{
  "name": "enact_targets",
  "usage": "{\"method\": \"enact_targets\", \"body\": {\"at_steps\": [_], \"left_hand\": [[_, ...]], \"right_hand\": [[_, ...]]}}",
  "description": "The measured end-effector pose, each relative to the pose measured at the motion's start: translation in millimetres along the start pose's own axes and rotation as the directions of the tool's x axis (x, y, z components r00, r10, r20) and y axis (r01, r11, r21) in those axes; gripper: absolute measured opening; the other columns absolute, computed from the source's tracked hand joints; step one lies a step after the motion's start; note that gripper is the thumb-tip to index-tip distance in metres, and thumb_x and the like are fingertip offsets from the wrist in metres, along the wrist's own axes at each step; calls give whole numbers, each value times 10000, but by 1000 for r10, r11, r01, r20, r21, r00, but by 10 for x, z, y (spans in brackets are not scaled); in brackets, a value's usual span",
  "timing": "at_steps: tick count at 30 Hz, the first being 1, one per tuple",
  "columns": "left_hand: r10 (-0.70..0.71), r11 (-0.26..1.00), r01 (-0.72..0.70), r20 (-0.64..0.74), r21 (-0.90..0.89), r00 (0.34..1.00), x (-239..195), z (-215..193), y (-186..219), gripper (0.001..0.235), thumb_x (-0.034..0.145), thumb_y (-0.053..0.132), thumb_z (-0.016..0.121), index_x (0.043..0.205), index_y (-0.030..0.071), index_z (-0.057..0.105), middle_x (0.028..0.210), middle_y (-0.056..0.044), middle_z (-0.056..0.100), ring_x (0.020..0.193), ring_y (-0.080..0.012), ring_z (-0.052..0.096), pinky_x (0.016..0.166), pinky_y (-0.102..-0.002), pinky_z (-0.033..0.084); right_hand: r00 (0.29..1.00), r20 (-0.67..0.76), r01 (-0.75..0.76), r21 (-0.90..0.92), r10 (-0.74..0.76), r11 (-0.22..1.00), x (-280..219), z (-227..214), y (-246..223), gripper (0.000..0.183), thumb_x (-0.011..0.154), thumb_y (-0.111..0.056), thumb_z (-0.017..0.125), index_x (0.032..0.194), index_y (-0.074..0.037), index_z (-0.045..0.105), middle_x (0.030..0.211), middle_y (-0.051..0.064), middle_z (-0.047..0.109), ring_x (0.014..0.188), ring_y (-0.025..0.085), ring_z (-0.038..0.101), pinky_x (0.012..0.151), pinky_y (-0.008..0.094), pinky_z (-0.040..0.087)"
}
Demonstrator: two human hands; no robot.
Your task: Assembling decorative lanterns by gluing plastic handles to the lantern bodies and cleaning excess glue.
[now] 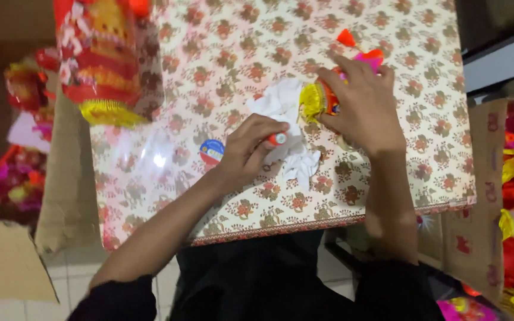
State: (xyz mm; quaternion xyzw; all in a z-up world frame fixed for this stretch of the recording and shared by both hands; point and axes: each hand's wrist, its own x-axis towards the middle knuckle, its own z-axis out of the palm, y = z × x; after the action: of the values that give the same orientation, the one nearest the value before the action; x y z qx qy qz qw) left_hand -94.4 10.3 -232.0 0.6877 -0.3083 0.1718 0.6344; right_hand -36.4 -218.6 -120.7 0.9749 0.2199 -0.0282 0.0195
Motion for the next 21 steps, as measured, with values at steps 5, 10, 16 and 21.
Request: {"method": "enact_targets", "body": {"at_steps": [5, 10, 16, 21], "left_hand": [[-48, 993, 39, 82, 110, 995, -50, 56, -106, 388, 1168, 383, 306, 1414, 164, 510, 969, -52, 598, 756, -144, 557, 623, -260, 488], [-67, 980, 65, 2, 190, 998, 29, -46, -52, 294, 1147, 213, 418, 1423, 220, 519, 1045, -60, 664, 856, -178, 580, 699, -312, 467], [-22, 982, 26, -23, 187, 999, 154, -112, 179, 391, 1138, 358, 374, 1307, 81, 592, 1019, -94, 682, 843, -199, 607, 718, -326, 472], [-10, 1000, 11, -116, 11, 993, 205, -164, 183, 492, 1073, 455, 441, 1316, 60, 604, 923, -104, 606, 773, -175, 543, 723, -337, 498]], "right_hand": [[944, -294, 154, -2, -148, 988, -45, 192, 11, 931, 767, -603, 856, 1496, -126, 527, 1500, 238, 521, 1315, 406, 551, 1004, 612, 487], [920, -335, 218, 10, -202, 976, -79, 269, 11, 928, 812, -643, 827, 1509, -114, 517, 1504, 253, 530, 1329, 413, 554, 1043, 598, 475], [683, -622, 441, -66, -383, 895, -46, 416, 106, 805, 918, -704, 673, 1428, -86, 593, 1286, 213, 696, 1095, 334, 707, 883, 482, 591], [498, -774, 787, 213, -392, 579, -113, 545, 128, 911, 924, -750, 399, 1193, 51, 741, 1191, 345, 693, 1033, 438, 711, 869, 463, 565]]}}
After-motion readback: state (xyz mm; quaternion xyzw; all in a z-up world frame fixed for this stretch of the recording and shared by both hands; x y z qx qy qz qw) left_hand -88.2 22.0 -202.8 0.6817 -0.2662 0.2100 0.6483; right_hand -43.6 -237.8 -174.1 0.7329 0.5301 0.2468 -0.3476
